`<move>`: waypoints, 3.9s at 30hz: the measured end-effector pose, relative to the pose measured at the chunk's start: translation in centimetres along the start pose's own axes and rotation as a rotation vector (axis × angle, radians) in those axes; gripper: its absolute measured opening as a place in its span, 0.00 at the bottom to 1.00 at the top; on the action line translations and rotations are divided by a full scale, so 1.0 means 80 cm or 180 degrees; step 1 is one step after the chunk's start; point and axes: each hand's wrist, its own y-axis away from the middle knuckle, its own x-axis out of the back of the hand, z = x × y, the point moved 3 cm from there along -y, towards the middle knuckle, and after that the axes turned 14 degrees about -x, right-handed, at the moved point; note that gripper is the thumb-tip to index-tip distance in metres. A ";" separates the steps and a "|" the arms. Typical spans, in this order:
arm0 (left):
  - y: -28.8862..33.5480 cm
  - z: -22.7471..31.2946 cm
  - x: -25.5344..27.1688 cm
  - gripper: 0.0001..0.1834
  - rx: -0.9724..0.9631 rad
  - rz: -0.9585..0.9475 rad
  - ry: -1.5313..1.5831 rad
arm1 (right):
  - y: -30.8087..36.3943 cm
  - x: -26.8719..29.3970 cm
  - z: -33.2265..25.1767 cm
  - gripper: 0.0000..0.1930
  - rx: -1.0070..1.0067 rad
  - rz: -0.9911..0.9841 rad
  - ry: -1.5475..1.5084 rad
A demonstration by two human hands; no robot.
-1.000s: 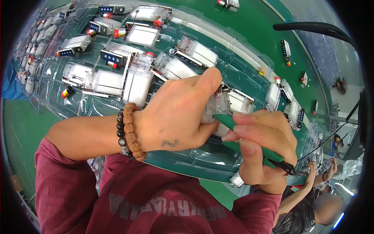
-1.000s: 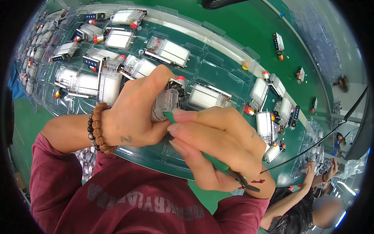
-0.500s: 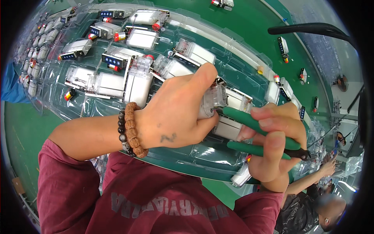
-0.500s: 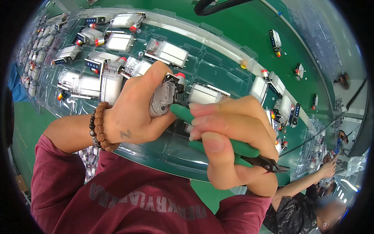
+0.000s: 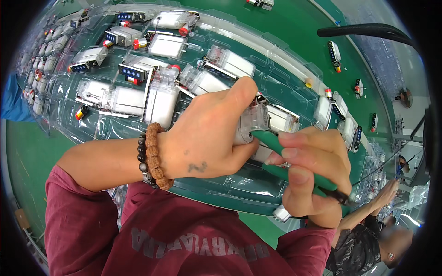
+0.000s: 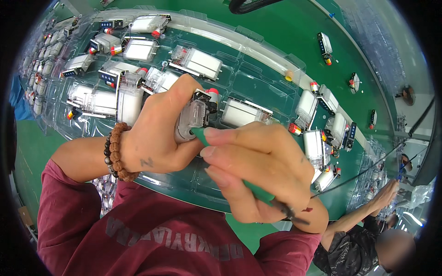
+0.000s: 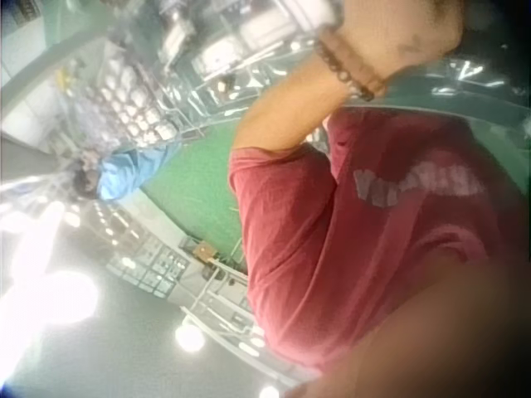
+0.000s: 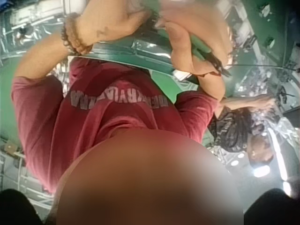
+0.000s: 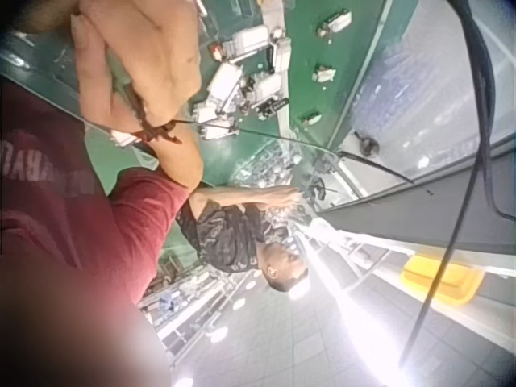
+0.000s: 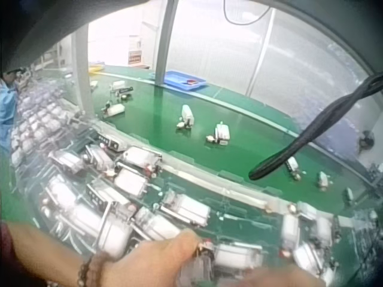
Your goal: The person uses a green-handled tool to manipulate wires and components on small white electronic devices arranged on a green workbench. They repeatedly pick up a device, adjust internal parts, and place it back down while another person works nearby.
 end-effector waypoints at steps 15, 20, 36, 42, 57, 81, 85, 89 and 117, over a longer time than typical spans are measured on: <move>0.008 -0.004 0.001 0.29 0.0007 -0.0186 -0.0093 | -0.009 -0.011 -0.002 0.16 0.0405 -0.0598 0.0382; 0.008 -0.009 0.006 0.29 0.0002 -0.0123 -0.0175 | -0.001 -0.023 0.004 0.13 0.0583 -0.0234 0.0424; 0.009 -0.008 0.010 0.28 0.0034 0.0001 -0.0019 | -0.001 -0.010 0.007 0.07 -0.0266 -0.0083 -0.0086; 0.011 -0.008 0.008 0.28 0.0066 -0.0068 -0.0108 | -0.010 -0.009 0.002 0.09 -0.0407 -0.0378 0.0206; 0.005 -0.003 0.005 0.26 0.0092 -0.0032 -0.0031 | -0.009 0.006 0.004 0.15 -0.0336 -0.0444 -0.0026; -0.004 0.007 0.007 0.28 -0.0018 0.0060 -0.0057 | -0.005 0.015 0.010 0.15 -0.0420 -0.0217 -0.0536; -0.004 0.008 0.006 0.28 -0.0159 -0.0002 -0.0022 | -0.008 0.015 0.004 0.15 -0.0345 -0.0424 -0.0464; -0.003 0.009 0.006 0.30 -0.0178 -0.0009 0.0021 | -0.010 0.011 0.004 0.15 -0.0198 -0.0507 -0.0364; -0.005 0.007 0.001 0.29 0.0130 -0.0175 -0.0309 | -0.007 0.010 0.003 0.12 0.0192 -0.0385 0.0203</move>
